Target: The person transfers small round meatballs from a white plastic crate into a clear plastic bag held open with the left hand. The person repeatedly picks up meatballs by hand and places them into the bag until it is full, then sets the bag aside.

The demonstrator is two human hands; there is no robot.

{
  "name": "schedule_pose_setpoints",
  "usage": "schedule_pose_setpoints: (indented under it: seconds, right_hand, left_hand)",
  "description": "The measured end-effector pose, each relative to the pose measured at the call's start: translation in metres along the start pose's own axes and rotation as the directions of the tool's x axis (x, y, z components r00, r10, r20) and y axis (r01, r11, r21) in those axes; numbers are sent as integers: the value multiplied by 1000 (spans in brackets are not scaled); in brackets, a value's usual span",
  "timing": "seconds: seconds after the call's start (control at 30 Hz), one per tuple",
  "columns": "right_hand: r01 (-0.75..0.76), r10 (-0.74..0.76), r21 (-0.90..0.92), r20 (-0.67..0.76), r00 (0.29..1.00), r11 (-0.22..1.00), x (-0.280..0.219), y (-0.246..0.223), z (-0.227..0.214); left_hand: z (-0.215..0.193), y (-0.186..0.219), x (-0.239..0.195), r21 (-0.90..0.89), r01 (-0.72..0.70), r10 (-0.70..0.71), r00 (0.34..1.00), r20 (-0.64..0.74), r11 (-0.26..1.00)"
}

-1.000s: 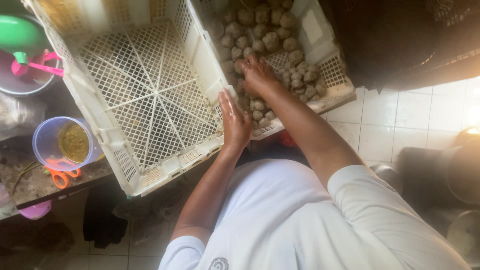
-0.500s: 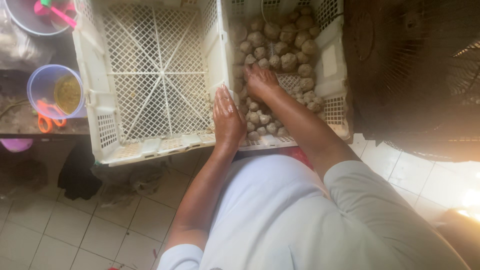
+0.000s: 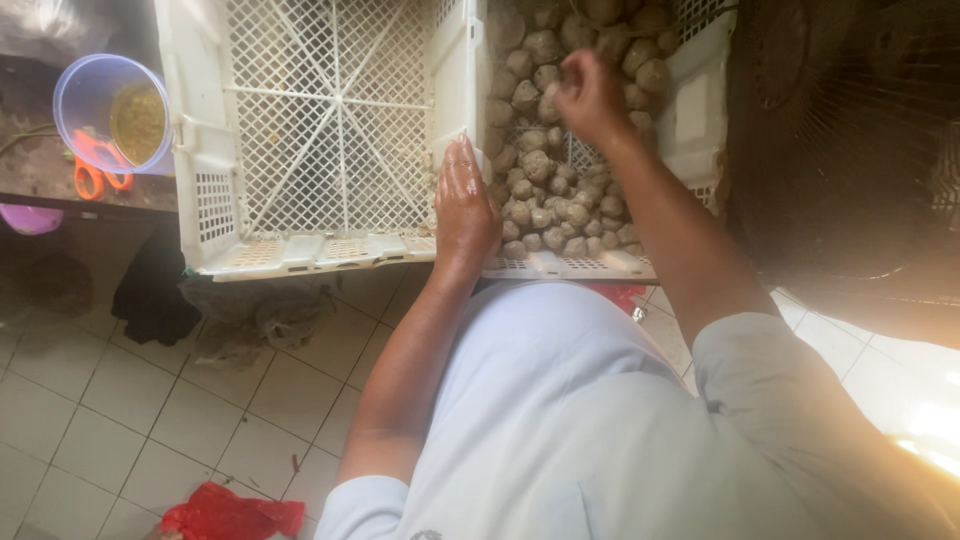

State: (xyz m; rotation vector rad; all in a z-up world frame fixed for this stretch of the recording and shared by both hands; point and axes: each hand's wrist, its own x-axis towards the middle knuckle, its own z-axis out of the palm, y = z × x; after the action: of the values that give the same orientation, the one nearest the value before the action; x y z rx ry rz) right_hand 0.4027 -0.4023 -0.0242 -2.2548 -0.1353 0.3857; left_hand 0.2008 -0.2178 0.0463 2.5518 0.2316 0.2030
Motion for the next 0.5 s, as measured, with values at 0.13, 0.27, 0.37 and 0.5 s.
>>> schedule_pose_setpoints:
  seconds: [0.13, 0.27, 0.37, 0.5]
  right_hand:
    - [329, -137, -501, 381, 914, 800, -42, -33, 25]
    - [232, 188, -759, 421, 887, 608, -40, -67, 22]
    - [292, 368, -863, 451, 813, 412, -36, -81, 8]
    - [358, -47, -618, 460, 887, 700, -47, -89, 18]
  left_hand:
    - [-3, 0, 2, 2, -19, 19, 1000, -10, 1000]
    - [-1, -3, -1, -44, -15, 15, 1000, -7, 999]
    - [-3, -1, 1, -49, -15, 14, 1000, -20, 999]
    - [-3, -2, 0, -54, -15, 14, 1000, -17, 998]
